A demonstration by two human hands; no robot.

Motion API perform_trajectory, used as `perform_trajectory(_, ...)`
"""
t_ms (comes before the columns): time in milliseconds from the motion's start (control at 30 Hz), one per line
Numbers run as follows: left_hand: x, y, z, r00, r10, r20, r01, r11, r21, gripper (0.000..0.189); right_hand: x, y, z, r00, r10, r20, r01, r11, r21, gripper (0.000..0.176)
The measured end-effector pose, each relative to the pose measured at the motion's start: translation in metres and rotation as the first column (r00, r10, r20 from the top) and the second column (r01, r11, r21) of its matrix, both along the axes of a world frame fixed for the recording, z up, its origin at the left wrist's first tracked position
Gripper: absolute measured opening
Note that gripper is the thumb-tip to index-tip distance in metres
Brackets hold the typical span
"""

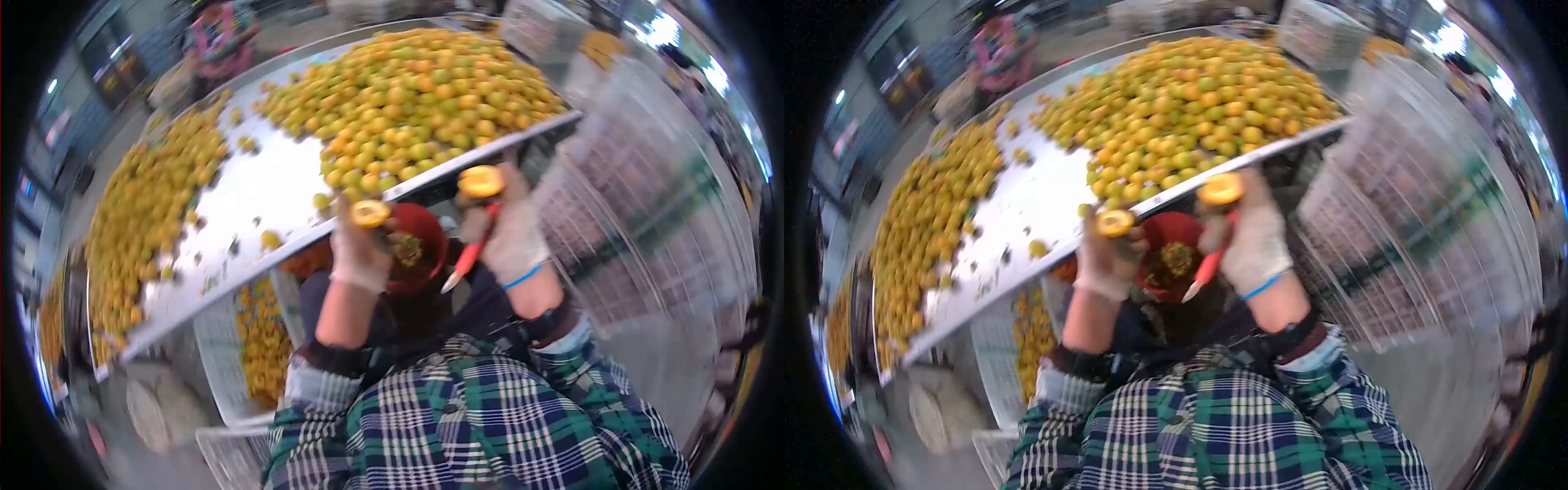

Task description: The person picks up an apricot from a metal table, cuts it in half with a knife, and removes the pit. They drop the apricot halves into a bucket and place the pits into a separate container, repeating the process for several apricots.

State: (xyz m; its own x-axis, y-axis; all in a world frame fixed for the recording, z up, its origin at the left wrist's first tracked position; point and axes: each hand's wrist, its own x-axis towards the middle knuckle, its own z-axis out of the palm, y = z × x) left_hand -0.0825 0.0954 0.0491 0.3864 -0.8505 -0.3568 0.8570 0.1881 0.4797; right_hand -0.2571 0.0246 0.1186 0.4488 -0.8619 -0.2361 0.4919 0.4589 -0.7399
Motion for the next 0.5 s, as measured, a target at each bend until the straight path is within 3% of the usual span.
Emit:
perform_trajectory(67, 0.003, 0.001, -0.018, 0.998, -0.013, -0.054, 0.017, 0.997, 0.074, 0.050, 0.018, 0.002, 0.009, 0.996, -0.089, -0.020, 0.087, 0.994, -0.063, 0.043)
perform_trajectory(100, 0.000, -0.002, -0.028, 0.996, -0.033, -0.082, 0.042, 0.993, 0.111, 0.047, 0.027, 0.003, 0.015, 0.999, -0.040, 0.020, 0.042, 0.996, -0.079, 0.046)
perform_trajectory(167, -0.003, -0.005, -0.039, 0.992, -0.014, -0.125, 0.035, 0.985, 0.168, 0.040, 0.060, 0.028, 0.029, 0.975, 0.127, -0.184, -0.192, 0.898, -0.396, 0.051)
perform_trajectory(200, -0.006, -0.004, -0.043, 0.998, 0.019, -0.057, -0.017, 0.999, 0.038, 0.039, 0.072, 0.036, 0.032, 0.901, 0.259, -0.349, -0.422, 0.712, -0.561, 0.053)
perform_trajectory(267, -0.011, 0.000, -0.045, 0.993, 0.112, 0.032, -0.101, 0.964, -0.248, 0.043, 0.100, 0.067, 0.047, 0.794, 0.291, -0.534, -0.589, 0.585, -0.557, 0.037)
perform_trajectory(300, -0.005, 0.012, -0.038, 0.998, 0.045, -0.047, -0.057, 0.953, -0.299, 0.045, 0.105, 0.074, 0.051, 0.732, 0.287, -0.618, -0.661, 0.520, -0.541, 0.040)
perform_trajectory(333, 0.002, 0.024, -0.030, 0.992, -0.027, -0.121, -0.016, 0.938, -0.346, 0.048, 0.107, 0.073, 0.048, 0.762, 0.271, -0.588, -0.626, 0.540, -0.562, 0.038)
perform_trajectory(367, 0.008, 0.027, -0.019, 0.998, 0.060, -0.017, -0.062, 0.935, -0.348, 0.052, 0.106, 0.068, 0.041, 0.793, 0.249, -0.557, -0.586, 0.563, -0.583, 0.036)
perform_trajectory(400, 0.014, 0.028, -0.017, 0.998, 0.064, -0.030, -0.069, 0.966, -0.248, 0.054, 0.104, 0.062, 0.036, 0.821, 0.222, -0.525, -0.543, 0.585, -0.603, 0.034)
perform_trajectory(433, 0.021, 0.029, -0.017, 0.997, 0.068, -0.040, -0.073, 0.987, -0.144, 0.057, 0.100, 0.053, 0.032, 0.874, 0.261, -0.409, -0.462, 0.705, -0.538, 0.033)
perform_trajectory(500, 0.040, 0.038, -0.029, 0.992, -0.032, 0.122, 0.035, 0.999, -0.028, 0.057, 0.088, 0.037, 0.028, 0.956, 0.257, -0.141, -0.290, 0.896, -0.336, 0.032)
